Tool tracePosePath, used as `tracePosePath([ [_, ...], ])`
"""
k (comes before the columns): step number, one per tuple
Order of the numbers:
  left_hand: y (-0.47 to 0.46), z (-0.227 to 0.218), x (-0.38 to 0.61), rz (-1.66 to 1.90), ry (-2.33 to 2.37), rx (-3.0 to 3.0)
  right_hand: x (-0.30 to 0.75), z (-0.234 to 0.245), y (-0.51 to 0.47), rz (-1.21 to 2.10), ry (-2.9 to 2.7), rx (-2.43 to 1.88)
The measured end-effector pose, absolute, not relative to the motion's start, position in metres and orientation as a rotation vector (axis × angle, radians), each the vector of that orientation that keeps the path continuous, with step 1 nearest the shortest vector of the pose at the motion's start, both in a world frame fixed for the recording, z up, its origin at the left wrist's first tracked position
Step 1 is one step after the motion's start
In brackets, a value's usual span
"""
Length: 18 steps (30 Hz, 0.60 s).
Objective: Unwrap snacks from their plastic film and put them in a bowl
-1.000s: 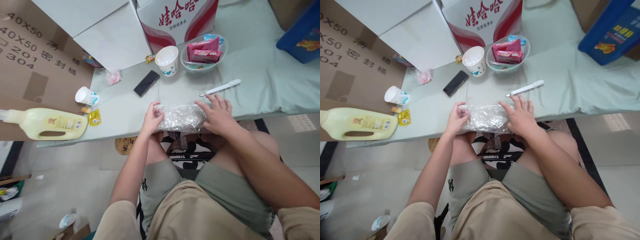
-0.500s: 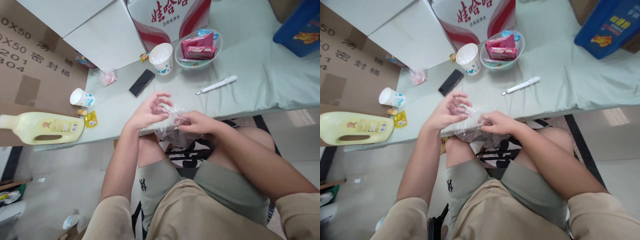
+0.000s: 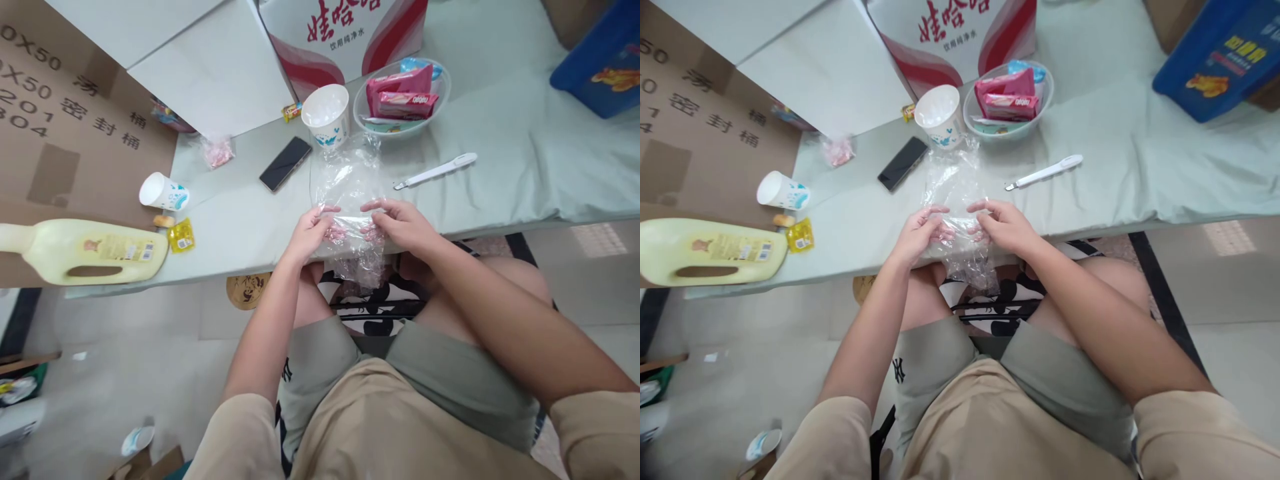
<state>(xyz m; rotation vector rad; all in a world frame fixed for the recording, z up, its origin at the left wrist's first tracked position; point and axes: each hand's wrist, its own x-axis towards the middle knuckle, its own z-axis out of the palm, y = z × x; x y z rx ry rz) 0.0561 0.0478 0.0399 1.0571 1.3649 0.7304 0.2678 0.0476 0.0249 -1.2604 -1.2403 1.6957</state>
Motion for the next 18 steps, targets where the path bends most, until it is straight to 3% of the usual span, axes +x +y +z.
tracePosePath([
  [9, 0.048, 0.049, 0.026, 0.807, 1.139, 0.862, 0.278, 0.022, 0.046, 1.628, -1.325, -0.823],
  [13, 0.054, 0.041, 0.024, 0.678, 1.175, 0.802, 0.281, 0.019, 0.05, 1.698, -1.329, -0.917],
  [18, 0.059, 0.031, 0.032, 0.812, 1.327, 1.074, 0.28, 0.017, 0.056, 1.673, -1.223, -1.028],
])
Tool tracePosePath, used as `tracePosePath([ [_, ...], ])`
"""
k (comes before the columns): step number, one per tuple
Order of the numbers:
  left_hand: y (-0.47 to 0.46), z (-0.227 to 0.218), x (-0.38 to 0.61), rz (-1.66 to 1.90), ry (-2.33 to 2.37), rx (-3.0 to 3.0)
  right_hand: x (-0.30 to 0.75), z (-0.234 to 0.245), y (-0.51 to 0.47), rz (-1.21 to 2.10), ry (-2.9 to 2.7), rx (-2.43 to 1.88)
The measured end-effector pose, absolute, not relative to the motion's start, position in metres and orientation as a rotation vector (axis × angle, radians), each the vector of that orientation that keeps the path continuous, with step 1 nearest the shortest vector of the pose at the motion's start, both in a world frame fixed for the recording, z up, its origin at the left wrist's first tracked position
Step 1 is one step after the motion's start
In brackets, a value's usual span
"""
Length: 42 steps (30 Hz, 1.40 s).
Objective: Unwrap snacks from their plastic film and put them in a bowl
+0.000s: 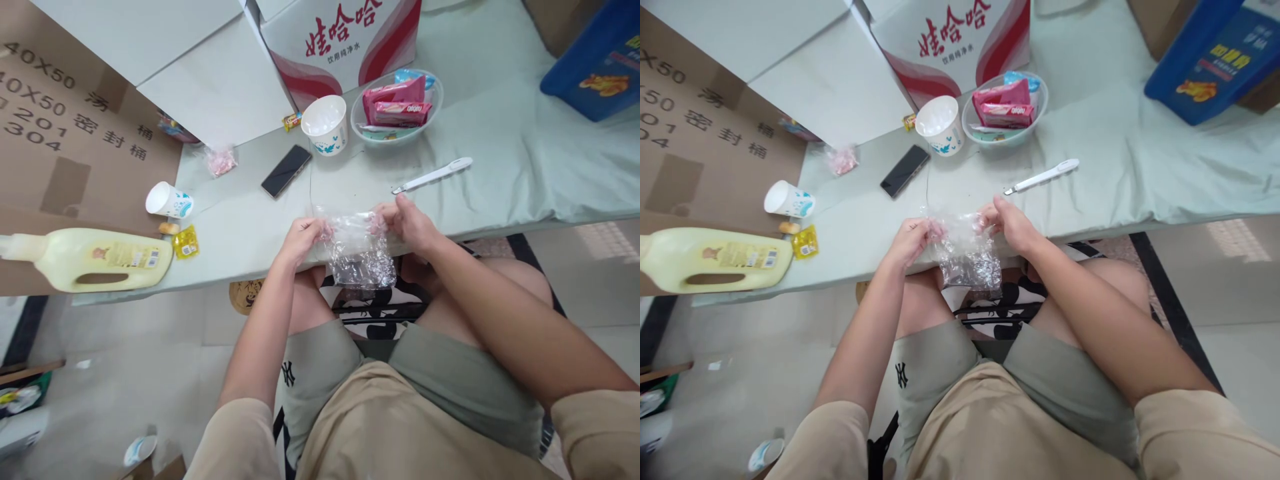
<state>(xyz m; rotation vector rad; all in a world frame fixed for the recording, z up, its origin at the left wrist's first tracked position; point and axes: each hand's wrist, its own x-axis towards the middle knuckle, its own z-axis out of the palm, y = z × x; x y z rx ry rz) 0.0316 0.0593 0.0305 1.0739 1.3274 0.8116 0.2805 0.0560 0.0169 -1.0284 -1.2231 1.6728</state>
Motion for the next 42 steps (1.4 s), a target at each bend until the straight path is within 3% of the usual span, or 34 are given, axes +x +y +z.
tracePosePath([
  [5, 0.061, 0.035, 0.039, 0.88, 1.351, 1.242, 0.281, 0.016, 0.055, 1.315, -1.455, -1.238],
  [10, 0.063, 0.043, 0.043, 1.018, 1.283, 1.268, 0.277, 0.014, 0.052, 1.396, -1.328, -1.144],
  [15, 0.06, 0.042, 0.05, 1.238, 1.115, 0.932, 0.276, 0.019, 0.051, 1.341, -1.296, -1.146],
  [20, 0.049, 0.034, 0.063, 0.896, 1.131, 0.894, 0.277, 0.014, 0.055, 1.316, -1.176, -1.115],
  [29, 0.053, 0.03, 0.063, 0.966, 1.307, 1.036, 0.273, 0.018, 0.054, 1.485, -1.277, -1.142],
  [37, 0.05, 0.043, 0.05, 0.895, 1.098, 0.844, 0.279, 0.024, 0.054, 1.696, -1.074, -0.872],
  [42, 0.051, 0.043, 0.051, 0.835, 1.221, 1.091, 0.284, 0.021, 0.054, 1.499, -1.329, -1.217],
])
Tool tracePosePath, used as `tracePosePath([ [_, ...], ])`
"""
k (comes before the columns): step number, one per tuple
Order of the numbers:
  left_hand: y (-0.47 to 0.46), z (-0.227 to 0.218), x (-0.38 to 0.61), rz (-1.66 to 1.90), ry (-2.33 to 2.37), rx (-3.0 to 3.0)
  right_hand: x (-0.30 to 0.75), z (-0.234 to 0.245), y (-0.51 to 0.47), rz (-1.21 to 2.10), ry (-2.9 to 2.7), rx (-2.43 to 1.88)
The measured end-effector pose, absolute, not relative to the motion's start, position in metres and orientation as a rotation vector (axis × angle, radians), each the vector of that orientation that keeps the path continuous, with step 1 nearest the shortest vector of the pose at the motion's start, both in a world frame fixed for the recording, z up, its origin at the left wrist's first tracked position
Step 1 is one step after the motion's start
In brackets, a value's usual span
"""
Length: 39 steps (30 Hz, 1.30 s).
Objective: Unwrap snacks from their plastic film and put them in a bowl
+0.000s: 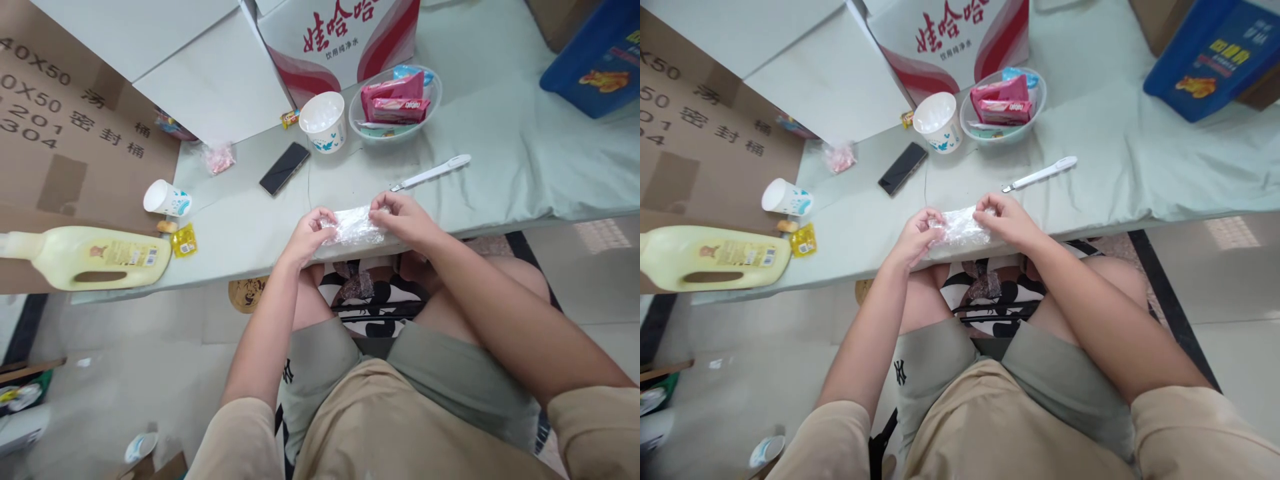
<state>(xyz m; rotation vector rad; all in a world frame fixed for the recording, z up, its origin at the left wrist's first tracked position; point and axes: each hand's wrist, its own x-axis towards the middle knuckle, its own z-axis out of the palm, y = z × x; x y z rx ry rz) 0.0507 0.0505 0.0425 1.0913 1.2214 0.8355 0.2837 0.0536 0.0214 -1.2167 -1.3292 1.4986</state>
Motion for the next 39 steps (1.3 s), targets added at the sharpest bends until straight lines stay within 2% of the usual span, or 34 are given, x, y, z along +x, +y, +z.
tracePosePath([
  [9, 0.058, 0.034, 0.047, 1.056, 1.255, 1.116, 0.276, 0.014, 0.06, 1.507, -1.048, -1.169],
  [14, 0.056, 0.037, 0.055, 1.323, 1.52, 1.289, 0.28, 0.017, 0.058, 1.218, -1.097, -1.301],
  [18, 0.049, 0.033, 0.075, 1.149, 1.432, 1.391, 0.279, 0.023, 0.05, 1.128, -1.294, -1.239],
  [24, 0.053, 0.022, 0.106, 0.991, 1.13, 1.365, 0.268, 0.019, 0.048, 1.682, -1.087, -0.803],
  [30, 0.064, 0.027, 0.101, 0.931, 1.265, 1.411, 0.27, 0.012, 0.055, 1.275, -1.153, -1.061],
  [34, 0.063, 0.03, 0.095, 0.861, 1.204, 1.378, 0.266, 0.01, 0.056, 1.359, -1.2, -1.028],
  [39, 0.08, 0.035, 0.08, 0.873, 1.233, 1.411, 0.259, 0.014, 0.061, 1.272, -1.045, -1.148],
])
